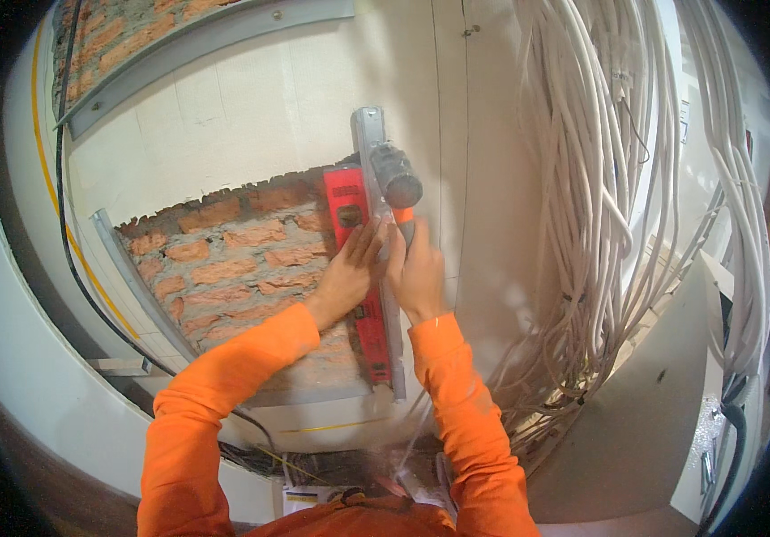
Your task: The person positions a metal level against a wall trim piece to check alignment, then uses a hammer to tap the trim into place. They measure the wall opening with a tape measure and continue adjusting the trim.
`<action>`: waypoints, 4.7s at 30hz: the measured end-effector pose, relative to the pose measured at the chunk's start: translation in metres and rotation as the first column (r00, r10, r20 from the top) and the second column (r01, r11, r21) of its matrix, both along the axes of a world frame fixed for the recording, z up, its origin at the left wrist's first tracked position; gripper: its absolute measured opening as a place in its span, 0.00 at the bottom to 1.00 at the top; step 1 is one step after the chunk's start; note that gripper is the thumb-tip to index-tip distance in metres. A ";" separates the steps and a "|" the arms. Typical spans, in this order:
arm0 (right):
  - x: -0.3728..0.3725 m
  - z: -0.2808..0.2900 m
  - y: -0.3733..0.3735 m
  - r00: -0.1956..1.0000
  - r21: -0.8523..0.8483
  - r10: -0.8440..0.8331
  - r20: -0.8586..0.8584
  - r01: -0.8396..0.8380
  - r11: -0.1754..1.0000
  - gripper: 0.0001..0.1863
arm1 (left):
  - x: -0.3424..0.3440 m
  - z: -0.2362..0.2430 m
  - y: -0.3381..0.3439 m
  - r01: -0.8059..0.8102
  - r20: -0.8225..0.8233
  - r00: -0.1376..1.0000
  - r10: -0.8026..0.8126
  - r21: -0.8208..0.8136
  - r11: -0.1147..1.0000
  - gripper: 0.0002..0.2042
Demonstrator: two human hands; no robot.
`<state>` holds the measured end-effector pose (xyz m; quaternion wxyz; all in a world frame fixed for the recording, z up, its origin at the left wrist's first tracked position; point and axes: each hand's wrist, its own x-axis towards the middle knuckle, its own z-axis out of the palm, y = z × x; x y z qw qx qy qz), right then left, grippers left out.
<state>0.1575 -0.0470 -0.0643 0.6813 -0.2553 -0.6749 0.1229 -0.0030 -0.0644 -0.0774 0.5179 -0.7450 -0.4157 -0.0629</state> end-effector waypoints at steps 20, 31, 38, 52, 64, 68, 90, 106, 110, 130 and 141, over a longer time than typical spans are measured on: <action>-0.005 0.009 0.019 0.999 0.028 -0.040 -0.010 0.040 0.999 0.12 | 0.002 0.002 -0.003 -0.073 -0.055 0.996 0.074 0.012 0.997 0.22; -0.003 0.010 0.013 0.999 0.086 -0.031 -0.020 0.033 0.996 0.10 | 0.000 -0.004 0.004 -0.065 -0.009 0.998 0.065 -0.005 0.998 0.21; 0.000 0.004 0.024 0.998 0.032 -0.036 0.054 0.034 0.999 0.12 | 0.003 -0.012 0.011 -0.084 -0.019 0.996 0.083 -0.037 0.996 0.23; -0.092 0.012 -0.108 0.746 0.277 0.087 0.660 -0.349 0.895 0.21 | 0.013 -0.014 0.016 -0.028 0.078 0.996 0.035 -0.089 0.996 0.23; 0.055 -0.036 -0.060 0.970 -0.128 -0.050 0.238 0.082 0.988 0.11 | 0.015 -0.009 0.003 -0.062 0.083 0.994 0.071 -0.109 0.992 0.23; 0.055 -0.028 -0.059 0.972 -0.144 0.013 0.236 0.022 0.989 0.13 | 0.006 -0.015 0.007 -0.037 0.140 0.989 0.037 -0.005 0.999 0.22; 0.002 0.010 0.023 1.000 -0.016 -0.028 0.015 0.028 0.999 0.10 | 0.014 -0.003 -0.003 -0.020 0.183 0.982 0.037 -0.092 0.996 0.19; 0.008 -0.042 0.026 0.999 -0.229 -0.033 0.040 0.041 0.973 0.18 | 0.028 0.001 -0.004 -0.128 0.175 0.972 0.158 -0.173 0.977 0.26; 0.004 -0.033 0.005 0.998 -0.133 0.056 0.031 -0.052 0.990 0.19 | 0.009 -0.028 0.009 -0.161 0.196 0.963 0.186 -0.136 0.978 0.28; -0.073 0.049 -0.018 0.970 -0.181 0.235 0.058 -0.221 0.958 0.21 | 0.003 -0.024 0.030 0.063 0.265 0.964 -0.034 -0.103 0.993 0.31; -0.084 0.049 -0.020 0.965 -0.256 0.254 -0.060 -0.261 0.931 0.21 | 0.002 -0.027 0.030 0.131 0.361 0.930 -0.069 -0.150 0.980 0.30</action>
